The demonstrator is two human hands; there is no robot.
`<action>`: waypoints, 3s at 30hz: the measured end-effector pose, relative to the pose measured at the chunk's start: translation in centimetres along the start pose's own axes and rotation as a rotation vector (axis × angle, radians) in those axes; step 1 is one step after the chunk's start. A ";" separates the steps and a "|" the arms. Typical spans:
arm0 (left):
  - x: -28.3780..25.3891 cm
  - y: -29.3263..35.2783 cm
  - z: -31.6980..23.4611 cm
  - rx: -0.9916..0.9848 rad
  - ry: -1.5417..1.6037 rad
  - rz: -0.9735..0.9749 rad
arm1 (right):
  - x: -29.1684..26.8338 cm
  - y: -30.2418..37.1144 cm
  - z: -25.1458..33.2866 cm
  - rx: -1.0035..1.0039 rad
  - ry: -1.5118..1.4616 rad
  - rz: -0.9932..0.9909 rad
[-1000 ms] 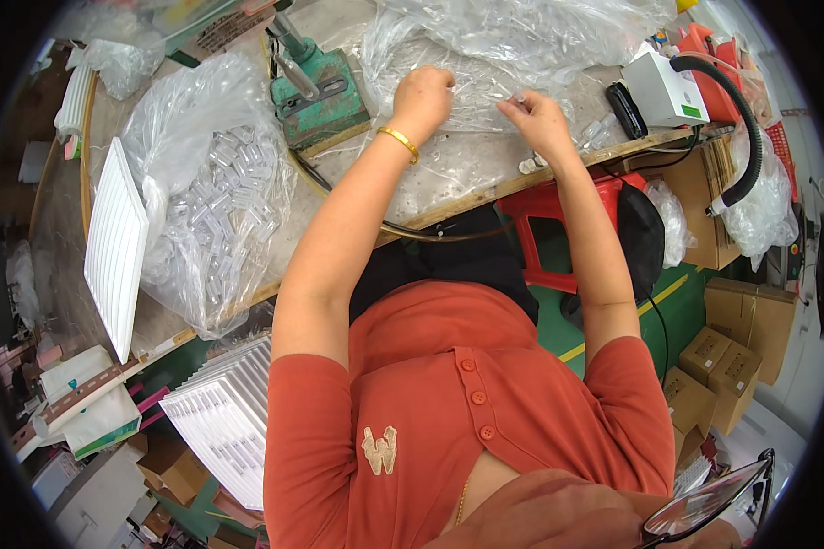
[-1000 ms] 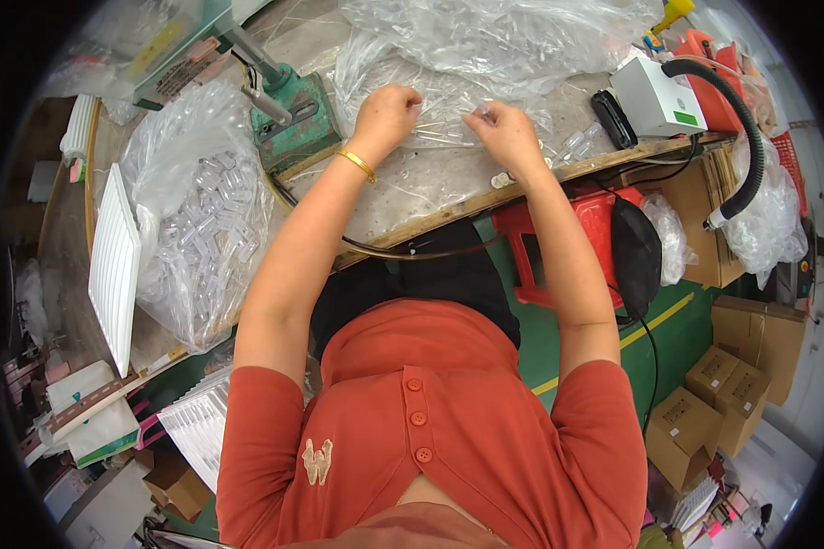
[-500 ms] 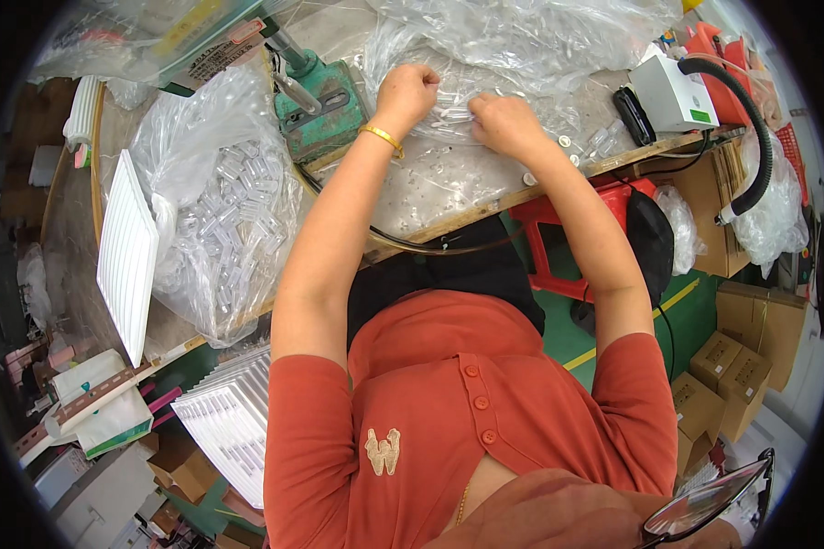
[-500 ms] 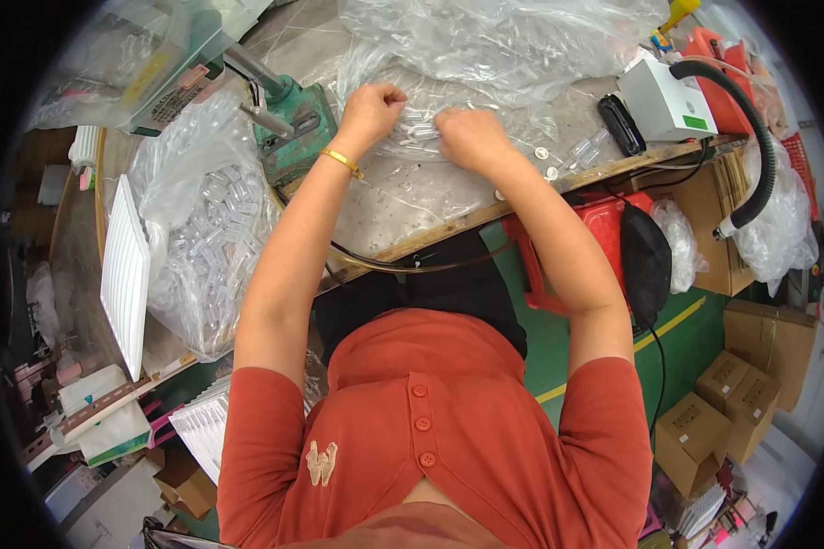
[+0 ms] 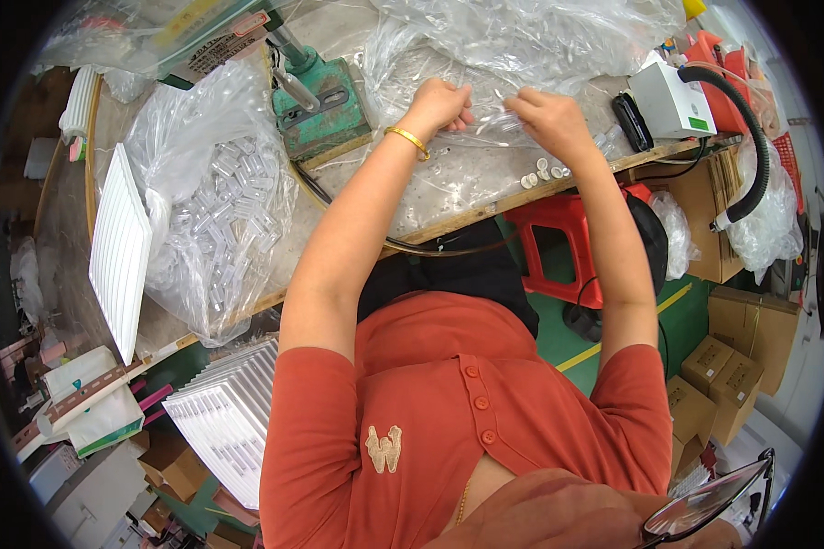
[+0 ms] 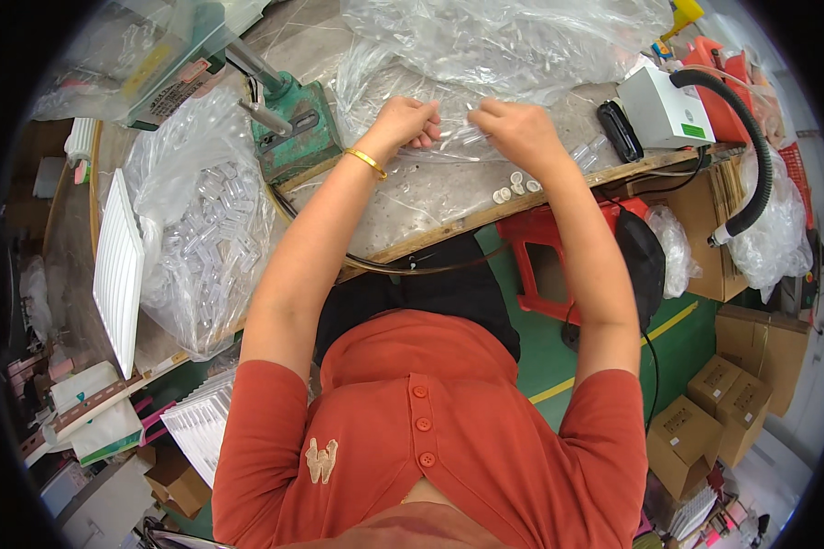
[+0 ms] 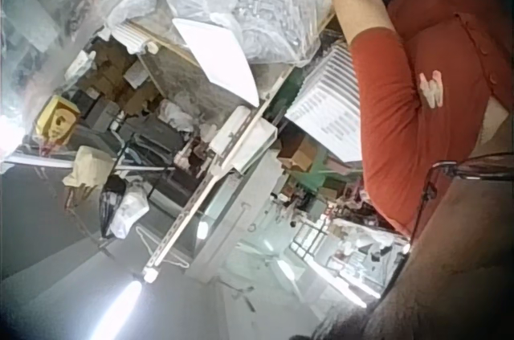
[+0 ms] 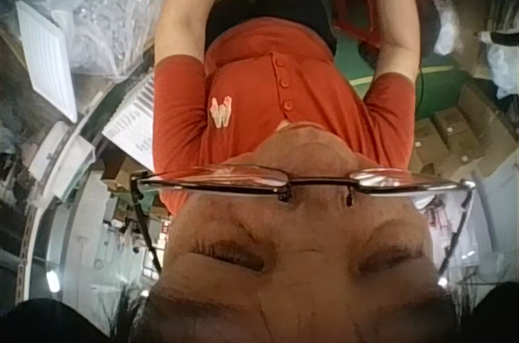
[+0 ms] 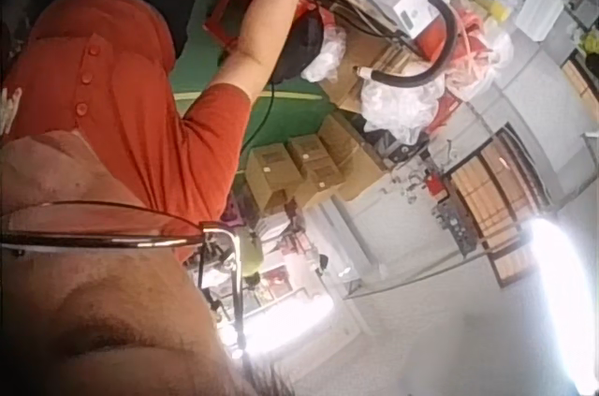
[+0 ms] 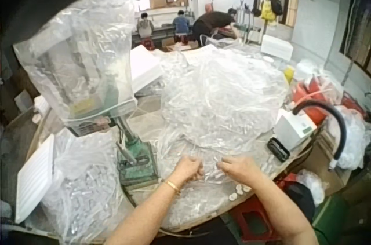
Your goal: Assembling small plastic components using a machine and placing them in a tray.
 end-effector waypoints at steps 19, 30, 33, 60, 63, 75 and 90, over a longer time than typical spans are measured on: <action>6.3 1.1 1.6 -0.063 0.397 0.264 | 4.6 0.6 -7.3 0.838 -0.168 0.195; -1.4 10.3 3.3 0.258 0.229 -0.070 | 5.0 -1.6 -6.2 0.461 -0.066 0.342; -3.1 13.4 4.1 0.202 0.311 -0.088 | 4.7 -2.7 -6.1 0.296 -0.058 0.188; -6.2 23.8 10.5 0.165 0.496 -0.181 | 7.1 -6.2 -0.8 0.222 -0.127 0.397; -7.7 25.0 11.6 0.182 0.524 -0.230 | 6.2 -4.4 0.6 0.263 -0.182 0.430; -14.4 28.4 14.2 0.227 0.484 -0.554 | 8.5 -8.0 0.8 0.358 -0.420 0.252; -23.2 28.2 17.8 0.200 0.035 -0.976 | 12.2 -8.8 0.1 0.649 -0.268 0.228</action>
Point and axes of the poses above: each hand's wrist, its own y-axis away from the middle knuckle, its own x-axis out of the palm, z = x × y, the point moved 8 cm from there along -y, towards the middle knuckle, and after that the axes turned 7 degrees about -x, right-handed, at the moved point
